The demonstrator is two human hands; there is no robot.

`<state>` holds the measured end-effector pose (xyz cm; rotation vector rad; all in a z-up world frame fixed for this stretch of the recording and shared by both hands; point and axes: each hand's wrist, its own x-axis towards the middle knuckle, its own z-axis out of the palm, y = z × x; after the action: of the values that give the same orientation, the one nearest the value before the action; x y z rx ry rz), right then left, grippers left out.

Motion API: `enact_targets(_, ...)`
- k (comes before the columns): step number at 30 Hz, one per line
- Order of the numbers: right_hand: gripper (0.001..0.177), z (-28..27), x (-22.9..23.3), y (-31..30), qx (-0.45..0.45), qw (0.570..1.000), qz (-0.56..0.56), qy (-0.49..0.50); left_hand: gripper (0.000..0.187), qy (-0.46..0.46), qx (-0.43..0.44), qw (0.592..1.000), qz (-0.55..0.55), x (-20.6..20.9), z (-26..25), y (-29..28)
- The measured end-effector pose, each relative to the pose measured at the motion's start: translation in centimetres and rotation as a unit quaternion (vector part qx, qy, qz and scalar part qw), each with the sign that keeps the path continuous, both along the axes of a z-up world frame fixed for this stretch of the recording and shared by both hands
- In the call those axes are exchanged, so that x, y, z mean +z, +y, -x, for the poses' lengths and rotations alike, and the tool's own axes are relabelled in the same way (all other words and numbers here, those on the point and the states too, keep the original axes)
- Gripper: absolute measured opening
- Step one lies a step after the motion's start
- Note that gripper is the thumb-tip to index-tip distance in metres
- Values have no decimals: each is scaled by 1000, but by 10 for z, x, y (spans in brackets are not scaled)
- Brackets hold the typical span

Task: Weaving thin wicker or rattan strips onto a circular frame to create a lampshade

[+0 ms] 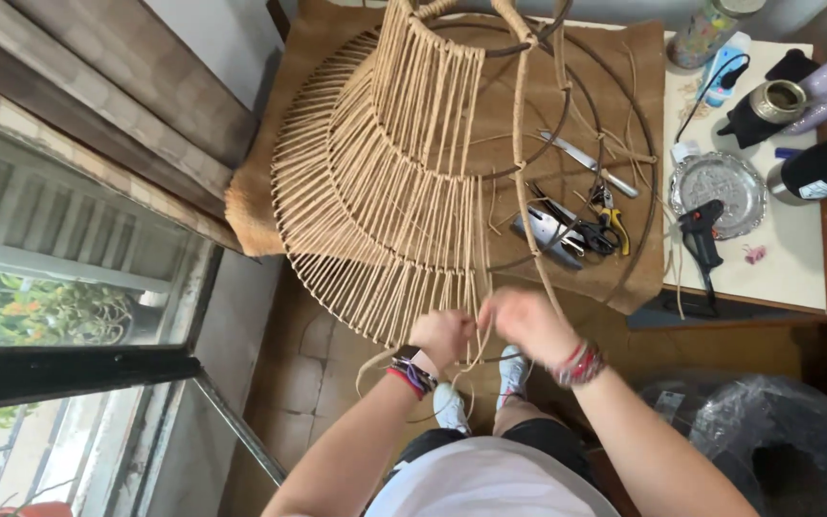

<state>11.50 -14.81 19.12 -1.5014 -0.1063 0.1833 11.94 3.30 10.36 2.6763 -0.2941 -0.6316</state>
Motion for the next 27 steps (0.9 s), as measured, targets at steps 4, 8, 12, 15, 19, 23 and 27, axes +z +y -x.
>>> enact_targets(4, 21, 42, -164, -50, 357, 728, 584, 48, 33, 313, 274, 779, 470, -18, 9, -4)
enact_targets(8, 20, -2, -133, -39, 240, 898, 358, 90, 52, 173, 142, 937, 268, -82, 9, -4)
enact_targets(12, 24, -34, -32, -8, -74, 969, -213, 97, 45, 52, 51, 997, 10, -56, -5, -7)
enact_targets(15, 18, -10, -34, -18, 58, 946, 319, -11, 17, 8, 50, 998, 48, -64, -4, -2)
enact_targets(19, 40, 13, -82, -40, 276, 751, 590, 108, 38, 299, 234, 767, 516, 3, 7, -1)
enact_targets(23, 31, 5, -80, -49, 230, 836, 489, 96, 34, 182, 311, 746, 559, -58, 20, 7)
enact_targets(27, 40, -8, -136, -51, 135, 846, 510, 77, 33, 95, 285, 788, 537, -46, 27, 13)
